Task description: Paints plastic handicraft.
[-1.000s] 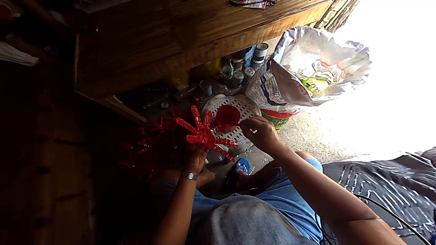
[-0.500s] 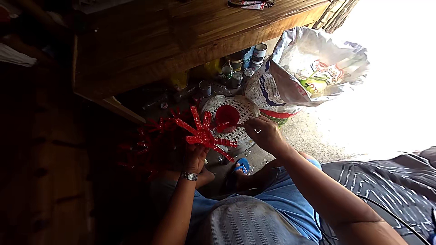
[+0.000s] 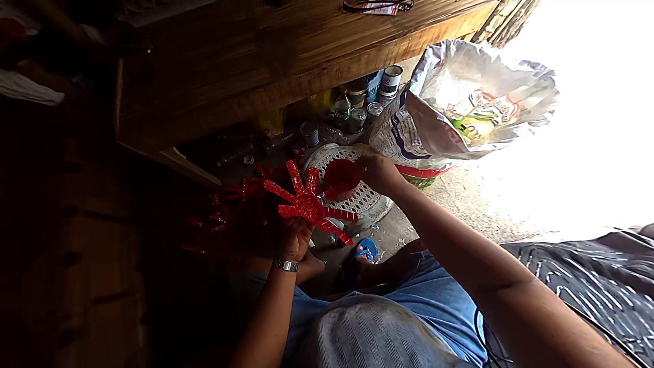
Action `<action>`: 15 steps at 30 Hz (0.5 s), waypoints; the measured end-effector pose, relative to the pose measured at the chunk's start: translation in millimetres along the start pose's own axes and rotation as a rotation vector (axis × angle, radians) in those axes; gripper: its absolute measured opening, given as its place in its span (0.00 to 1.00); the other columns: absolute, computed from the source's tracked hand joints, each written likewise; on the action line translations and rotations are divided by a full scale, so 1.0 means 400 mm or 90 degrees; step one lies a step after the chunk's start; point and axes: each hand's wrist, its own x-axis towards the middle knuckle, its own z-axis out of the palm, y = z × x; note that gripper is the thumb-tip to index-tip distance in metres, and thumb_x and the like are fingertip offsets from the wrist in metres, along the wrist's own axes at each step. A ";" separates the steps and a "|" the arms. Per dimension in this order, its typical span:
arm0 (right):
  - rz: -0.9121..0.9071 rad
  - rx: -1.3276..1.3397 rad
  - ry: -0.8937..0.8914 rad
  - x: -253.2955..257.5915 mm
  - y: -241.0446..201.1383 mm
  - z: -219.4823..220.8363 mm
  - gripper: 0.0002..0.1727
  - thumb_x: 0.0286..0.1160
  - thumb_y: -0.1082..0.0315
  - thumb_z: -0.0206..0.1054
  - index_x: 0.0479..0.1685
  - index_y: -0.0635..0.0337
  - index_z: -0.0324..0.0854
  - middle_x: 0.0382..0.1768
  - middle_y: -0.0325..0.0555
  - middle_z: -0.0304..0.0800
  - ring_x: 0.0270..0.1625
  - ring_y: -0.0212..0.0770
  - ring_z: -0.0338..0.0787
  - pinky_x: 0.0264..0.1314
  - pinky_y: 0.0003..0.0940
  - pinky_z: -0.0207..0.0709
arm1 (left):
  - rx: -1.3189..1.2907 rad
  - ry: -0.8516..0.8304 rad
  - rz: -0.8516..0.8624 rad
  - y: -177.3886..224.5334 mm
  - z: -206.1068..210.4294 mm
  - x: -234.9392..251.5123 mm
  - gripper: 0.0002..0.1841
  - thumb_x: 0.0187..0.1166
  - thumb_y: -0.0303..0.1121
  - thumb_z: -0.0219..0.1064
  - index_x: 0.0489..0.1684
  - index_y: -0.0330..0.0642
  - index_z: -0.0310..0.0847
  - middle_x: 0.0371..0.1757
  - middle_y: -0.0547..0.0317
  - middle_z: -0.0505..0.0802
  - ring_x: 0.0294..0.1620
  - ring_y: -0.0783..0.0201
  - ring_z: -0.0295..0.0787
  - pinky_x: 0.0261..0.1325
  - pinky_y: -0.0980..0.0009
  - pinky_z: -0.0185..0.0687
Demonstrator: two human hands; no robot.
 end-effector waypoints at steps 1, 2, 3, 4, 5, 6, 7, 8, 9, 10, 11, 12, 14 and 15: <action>0.024 -0.024 -0.038 0.017 -0.002 0.008 0.13 0.84 0.61 0.66 0.48 0.61 0.92 0.45 0.57 0.95 0.54 0.60 0.93 0.60 0.69 0.81 | -0.012 0.000 -0.001 -0.002 0.000 0.001 0.21 0.63 0.29 0.80 0.53 0.40 0.79 0.47 0.48 0.94 0.48 0.55 0.94 0.57 0.57 0.91; 0.046 -0.048 -0.071 0.030 -0.006 0.014 0.14 0.85 0.60 0.64 0.49 0.60 0.91 0.45 0.57 0.94 0.54 0.61 0.93 0.58 0.70 0.81 | -0.025 0.004 -0.004 -0.004 0.000 0.003 0.19 0.64 0.31 0.80 0.51 0.40 0.80 0.46 0.48 0.94 0.47 0.55 0.94 0.56 0.57 0.91; 0.055 -0.066 -0.092 0.037 -0.010 0.015 0.15 0.85 0.58 0.63 0.49 0.59 0.91 0.45 0.57 0.94 0.53 0.61 0.93 0.56 0.70 0.81 | -0.037 0.005 -0.009 -0.005 0.001 0.004 0.20 0.64 0.32 0.81 0.51 0.40 0.80 0.47 0.48 0.94 0.48 0.55 0.94 0.56 0.57 0.91; 0.053 -0.077 -0.103 0.041 -0.015 0.009 0.15 0.86 0.58 0.63 0.49 0.59 0.91 0.44 0.57 0.94 0.53 0.61 0.93 0.55 0.70 0.81 | -0.047 0.006 -0.011 -0.004 0.004 0.007 0.20 0.65 0.32 0.80 0.52 0.40 0.80 0.47 0.47 0.94 0.48 0.54 0.94 0.56 0.57 0.91; 0.042 -0.080 -0.103 0.042 -0.018 0.003 0.15 0.85 0.57 0.63 0.49 0.58 0.91 0.44 0.56 0.94 0.53 0.60 0.93 0.55 0.69 0.81 | -0.052 0.003 -0.013 -0.003 0.003 0.009 0.19 0.66 0.32 0.79 0.52 0.40 0.80 0.48 0.47 0.93 0.49 0.54 0.94 0.56 0.57 0.91; 0.030 -0.074 -0.092 0.035 -0.020 -0.006 0.15 0.85 0.57 0.64 0.49 0.58 0.91 0.45 0.56 0.94 0.53 0.59 0.93 0.56 0.68 0.82 | -0.060 -0.004 -0.011 -0.003 0.001 0.008 0.19 0.66 0.33 0.80 0.52 0.40 0.81 0.48 0.47 0.94 0.49 0.54 0.94 0.57 0.56 0.91; 0.021 -0.058 -0.069 0.023 -0.020 -0.016 0.14 0.86 0.58 0.65 0.49 0.58 0.91 0.45 0.55 0.94 0.52 0.58 0.93 0.57 0.67 0.82 | -0.067 -0.014 -0.008 -0.004 -0.001 0.010 0.19 0.65 0.33 0.81 0.52 0.41 0.82 0.48 0.48 0.94 0.49 0.54 0.94 0.58 0.56 0.90; 0.015 -0.035 -0.036 0.009 -0.018 -0.025 0.13 0.85 0.59 0.65 0.50 0.58 0.91 0.45 0.54 0.94 0.51 0.56 0.93 0.57 0.65 0.83 | -0.069 -0.029 -0.003 -0.006 -0.002 0.012 0.20 0.63 0.34 0.82 0.52 0.42 0.82 0.48 0.48 0.94 0.50 0.55 0.94 0.58 0.57 0.90; 0.014 -0.007 0.000 -0.010 -0.014 -0.033 0.13 0.85 0.60 0.65 0.49 0.57 0.91 0.46 0.52 0.95 0.52 0.54 0.93 0.59 0.64 0.83 | -0.067 -0.045 0.003 -0.008 -0.002 0.013 0.23 0.62 0.35 0.83 0.54 0.43 0.82 0.49 0.49 0.94 0.51 0.55 0.94 0.59 0.57 0.90; 0.006 0.027 0.047 -0.031 -0.008 -0.037 0.12 0.83 0.61 0.66 0.47 0.58 0.92 0.44 0.52 0.95 0.51 0.53 0.93 0.59 0.62 0.83 | -0.068 -0.053 0.010 -0.011 -0.001 0.015 0.24 0.61 0.35 0.84 0.56 0.43 0.83 0.50 0.49 0.94 0.51 0.55 0.94 0.59 0.56 0.90; 0.000 0.061 0.089 -0.055 -0.004 -0.041 0.11 0.83 0.62 0.67 0.46 0.60 0.92 0.42 0.51 0.94 0.47 0.50 0.93 0.56 0.58 0.84 | -0.068 -0.054 0.015 -0.014 0.002 0.019 0.25 0.59 0.35 0.85 0.56 0.44 0.82 0.50 0.50 0.94 0.51 0.55 0.94 0.59 0.56 0.90; 0.002 0.092 0.119 -0.079 -0.002 -0.043 0.11 0.83 0.63 0.67 0.47 0.60 0.91 0.40 0.49 0.94 0.42 0.45 0.92 0.52 0.51 0.86 | -0.069 -0.059 0.017 -0.016 0.004 0.023 0.27 0.59 0.35 0.85 0.59 0.45 0.81 0.52 0.50 0.94 0.52 0.55 0.94 0.60 0.56 0.90; 0.004 0.154 0.176 -0.122 0.004 -0.041 0.11 0.84 0.64 0.67 0.49 0.62 0.90 0.36 0.47 0.93 0.33 0.37 0.91 0.42 0.40 0.88 | -0.075 -0.075 0.018 -0.022 0.011 0.031 0.29 0.59 0.34 0.85 0.62 0.45 0.79 0.54 0.50 0.93 0.54 0.54 0.93 0.61 0.55 0.89; 0.006 0.177 0.198 -0.139 0.007 -0.040 0.11 0.84 0.64 0.67 0.51 0.63 0.89 0.37 0.47 0.93 0.32 0.36 0.90 0.40 0.38 0.87 | -0.078 -0.075 0.018 -0.024 0.016 0.037 0.28 0.58 0.33 0.85 0.61 0.45 0.81 0.53 0.49 0.93 0.53 0.54 0.94 0.60 0.55 0.90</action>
